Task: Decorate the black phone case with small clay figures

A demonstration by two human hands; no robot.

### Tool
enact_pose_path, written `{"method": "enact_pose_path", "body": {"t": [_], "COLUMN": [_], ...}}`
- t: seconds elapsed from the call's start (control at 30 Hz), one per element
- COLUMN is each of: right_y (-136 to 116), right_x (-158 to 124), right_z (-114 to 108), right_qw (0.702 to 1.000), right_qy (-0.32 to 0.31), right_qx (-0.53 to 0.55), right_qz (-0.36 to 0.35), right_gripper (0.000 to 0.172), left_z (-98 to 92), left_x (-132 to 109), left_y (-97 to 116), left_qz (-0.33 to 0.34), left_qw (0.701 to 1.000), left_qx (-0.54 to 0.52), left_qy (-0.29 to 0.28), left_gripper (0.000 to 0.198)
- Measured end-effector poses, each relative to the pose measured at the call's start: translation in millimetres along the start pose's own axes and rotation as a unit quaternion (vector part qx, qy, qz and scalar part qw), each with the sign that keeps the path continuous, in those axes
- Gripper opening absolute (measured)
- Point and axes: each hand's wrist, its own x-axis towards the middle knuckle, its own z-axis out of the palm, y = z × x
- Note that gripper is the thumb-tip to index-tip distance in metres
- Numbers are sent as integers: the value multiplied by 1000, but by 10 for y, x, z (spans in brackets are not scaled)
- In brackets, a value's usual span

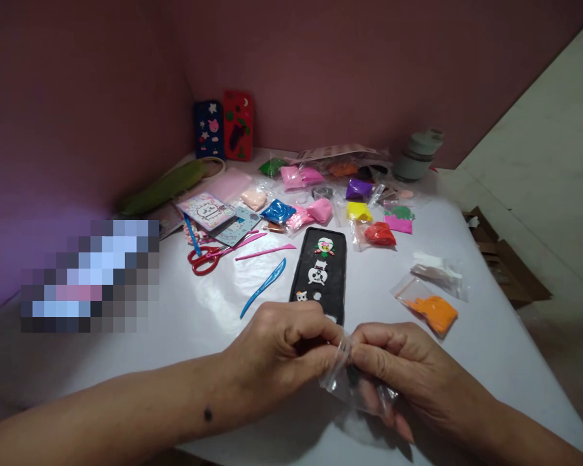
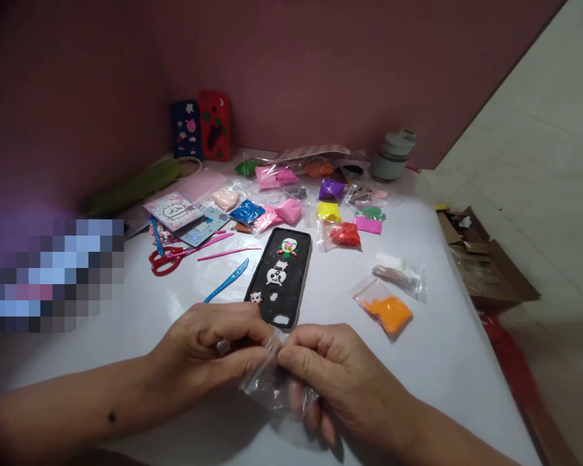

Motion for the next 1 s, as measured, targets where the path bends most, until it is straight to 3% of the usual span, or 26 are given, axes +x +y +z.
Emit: {"method": "enact_pose_path", "body": {"t": [0.2, 0.47, 0.53, 0.6, 0.7, 0.77, 0.9, 1.0], "right_y": [-7, 32, 50, 58, 15, -53, -194, -222], "right_x": [17, 55, 51, 40, 16, -3, -27, -19], "right_z": [-35, 12, 16, 0, -50, -83, -116, -127], "right_qw": [1000, 998, 997, 996, 999, 999, 978, 959], "right_qy": [-3, 26, 27, 24, 14, 10, 19, 19], "right_qx": [-2, 52, 74, 78, 26, -42, -200, -275], "right_qz": [-11, -12, -23, -36, -32, -30, -53, -64], "right_gripper": [35, 19, 17, 18, 15, 13, 9, 10], "left_z": [-1, -21, -38, -75, -155, -198, -217, -202], "left_x": [11, -1, 10, 31, 68, 88, 108, 108], "left_y": [-11, 40, 68, 92, 102, 88, 42, 21], "left_qz": [24, 82, 50, -44, -220, -294, -345, -332], "left_qw": [1000, 994, 998, 997, 943, 895, 825, 804], "left_qx": [12, 71, 32, -65, -247, -334, -448, -492], "left_qy": [16, 22, 7, -16, -33, -19, -6, -15], "left_gripper": [9, 11, 12, 12, 11, 13, 10, 6]}}
